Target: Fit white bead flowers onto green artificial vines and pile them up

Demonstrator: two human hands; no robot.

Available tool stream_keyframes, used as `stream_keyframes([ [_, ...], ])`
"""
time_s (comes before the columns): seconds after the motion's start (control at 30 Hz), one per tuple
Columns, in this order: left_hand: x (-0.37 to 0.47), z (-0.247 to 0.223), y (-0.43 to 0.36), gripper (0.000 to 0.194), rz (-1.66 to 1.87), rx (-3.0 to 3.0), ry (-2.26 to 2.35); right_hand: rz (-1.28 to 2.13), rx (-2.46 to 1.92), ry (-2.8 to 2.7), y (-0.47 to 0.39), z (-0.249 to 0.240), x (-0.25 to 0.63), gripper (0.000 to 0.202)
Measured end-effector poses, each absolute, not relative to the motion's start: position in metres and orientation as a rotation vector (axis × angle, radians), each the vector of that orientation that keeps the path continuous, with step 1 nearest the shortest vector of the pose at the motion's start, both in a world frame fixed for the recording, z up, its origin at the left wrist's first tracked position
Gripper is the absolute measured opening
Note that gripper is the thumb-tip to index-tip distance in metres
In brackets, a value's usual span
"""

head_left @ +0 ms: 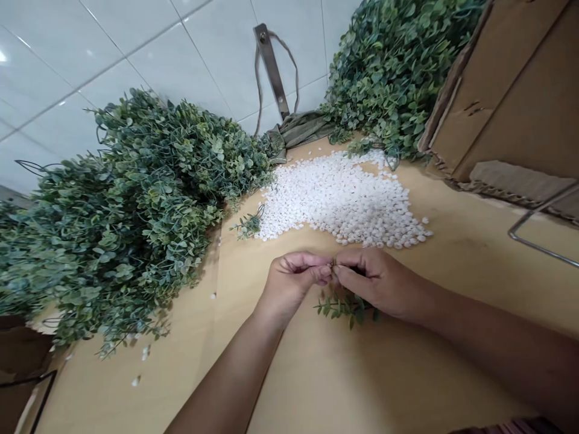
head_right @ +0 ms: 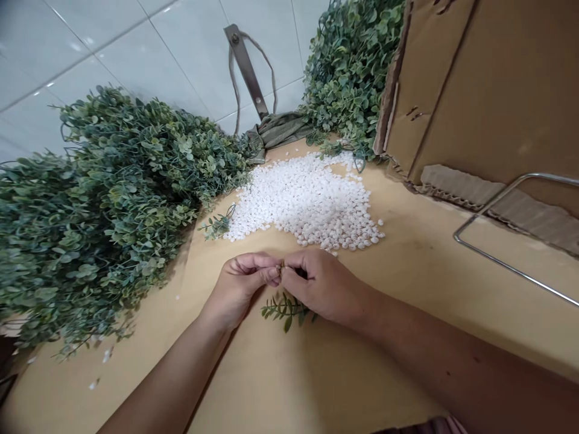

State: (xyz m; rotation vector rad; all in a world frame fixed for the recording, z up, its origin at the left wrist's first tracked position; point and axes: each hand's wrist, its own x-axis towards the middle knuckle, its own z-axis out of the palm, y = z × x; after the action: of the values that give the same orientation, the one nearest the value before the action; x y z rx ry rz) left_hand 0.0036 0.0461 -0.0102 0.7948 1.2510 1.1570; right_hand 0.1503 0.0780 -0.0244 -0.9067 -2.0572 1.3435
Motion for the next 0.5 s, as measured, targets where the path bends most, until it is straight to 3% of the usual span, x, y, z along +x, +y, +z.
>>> stream_keyframes([
  [0.2,0.004,-0.012,0.048,0.021,1.147,0.839,1.265,1.348,-0.95,-2.076,0.08,-0.023,0.148,0.026],
  [0.37,-0.011,0.001,0.037,0.038,0.995,0.994,1.327,1.356,-1.061,-1.992,0.081,-0.02,0.149,0.026],
  [0.5,-0.02,0.009,0.024,0.028,0.748,1.204,1.333,1.313,-1.076,-1.958,0.079,-0.021,0.149,0.024],
])
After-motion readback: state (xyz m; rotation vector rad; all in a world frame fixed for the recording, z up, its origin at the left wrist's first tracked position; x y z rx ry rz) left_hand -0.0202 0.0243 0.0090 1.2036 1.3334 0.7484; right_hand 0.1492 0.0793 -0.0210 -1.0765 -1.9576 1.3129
